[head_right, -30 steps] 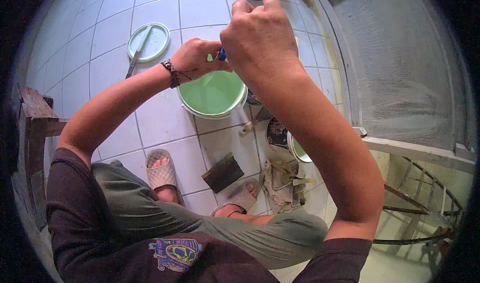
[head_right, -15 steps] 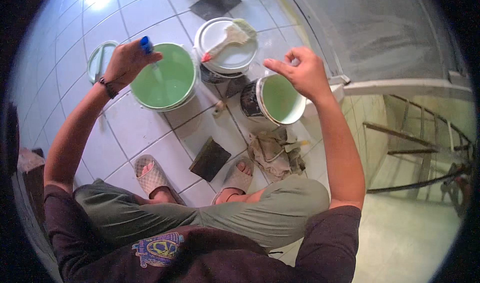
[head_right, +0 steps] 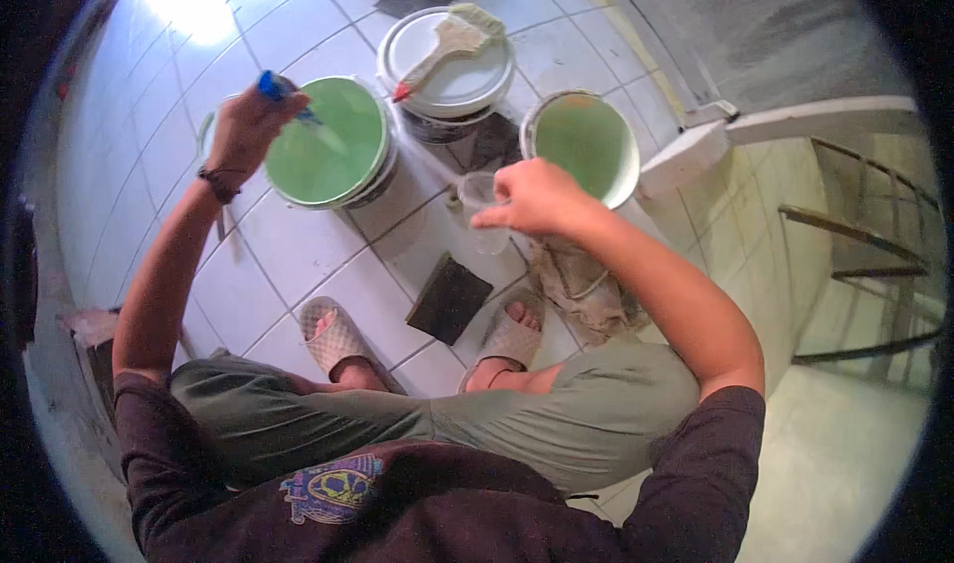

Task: The recorder is seen mixing light green paint in several containers.

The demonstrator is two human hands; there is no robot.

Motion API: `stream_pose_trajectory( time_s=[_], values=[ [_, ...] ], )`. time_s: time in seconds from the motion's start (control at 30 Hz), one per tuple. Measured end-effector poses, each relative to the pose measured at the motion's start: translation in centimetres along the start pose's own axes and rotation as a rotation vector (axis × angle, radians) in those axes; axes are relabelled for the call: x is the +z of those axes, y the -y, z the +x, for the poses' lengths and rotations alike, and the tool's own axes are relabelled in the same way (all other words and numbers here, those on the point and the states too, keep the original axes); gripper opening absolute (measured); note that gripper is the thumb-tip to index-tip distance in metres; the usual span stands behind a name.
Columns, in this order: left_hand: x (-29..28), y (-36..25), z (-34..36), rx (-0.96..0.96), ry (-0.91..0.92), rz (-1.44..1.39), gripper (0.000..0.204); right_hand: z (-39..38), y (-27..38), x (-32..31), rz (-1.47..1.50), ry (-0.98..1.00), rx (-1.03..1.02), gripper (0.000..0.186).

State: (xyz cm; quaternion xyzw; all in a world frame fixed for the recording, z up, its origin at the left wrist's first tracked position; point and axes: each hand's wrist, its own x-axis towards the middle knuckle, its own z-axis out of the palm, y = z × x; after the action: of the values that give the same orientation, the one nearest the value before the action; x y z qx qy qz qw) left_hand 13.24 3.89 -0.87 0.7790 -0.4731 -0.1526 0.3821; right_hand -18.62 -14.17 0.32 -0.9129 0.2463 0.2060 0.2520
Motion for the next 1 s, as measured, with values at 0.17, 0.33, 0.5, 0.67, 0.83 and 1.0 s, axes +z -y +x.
stream_pose_trajectory(
  time_s=[0.17,0.33,0.5,0.67,0.83,1.0],
  values=[
    [1.1,-1.4,-0.6,0.059,0.119,0.064,0.038,1.7,2.1,3.1,-0.242,-0.161,-0.291,0.057],
    [0.1,-3.0,-1.1,-0.031,0.199,0.015,0.035,5.8,10.0,-3.0,0.229,-0.387,-0.335,0.056],
    [-2.7,-3.4,0.6,-0.135,0.325,0.159,0.029,12.6,13.9,-4.3,0.323,-0.317,-0.483,0.04],
    [-10.4,-2.8,-0.7,-0.273,0.017,0.079,0.045,13.9,15.6,-3.9,0.255,-0.288,-0.536,0.028],
    [-11.5,-4.8,-3.0,-0.435,-0.196,-0.308,0.046,15.2,16.3,-3.7,0.32,-0.286,-0.622,0.026],
    [-10.7,-4.2,-2.2,-0.583,-0.144,-0.282,0.053,14.0,14.5,-5.5,0.205,-0.399,-0.436,0.031]
  ],
)
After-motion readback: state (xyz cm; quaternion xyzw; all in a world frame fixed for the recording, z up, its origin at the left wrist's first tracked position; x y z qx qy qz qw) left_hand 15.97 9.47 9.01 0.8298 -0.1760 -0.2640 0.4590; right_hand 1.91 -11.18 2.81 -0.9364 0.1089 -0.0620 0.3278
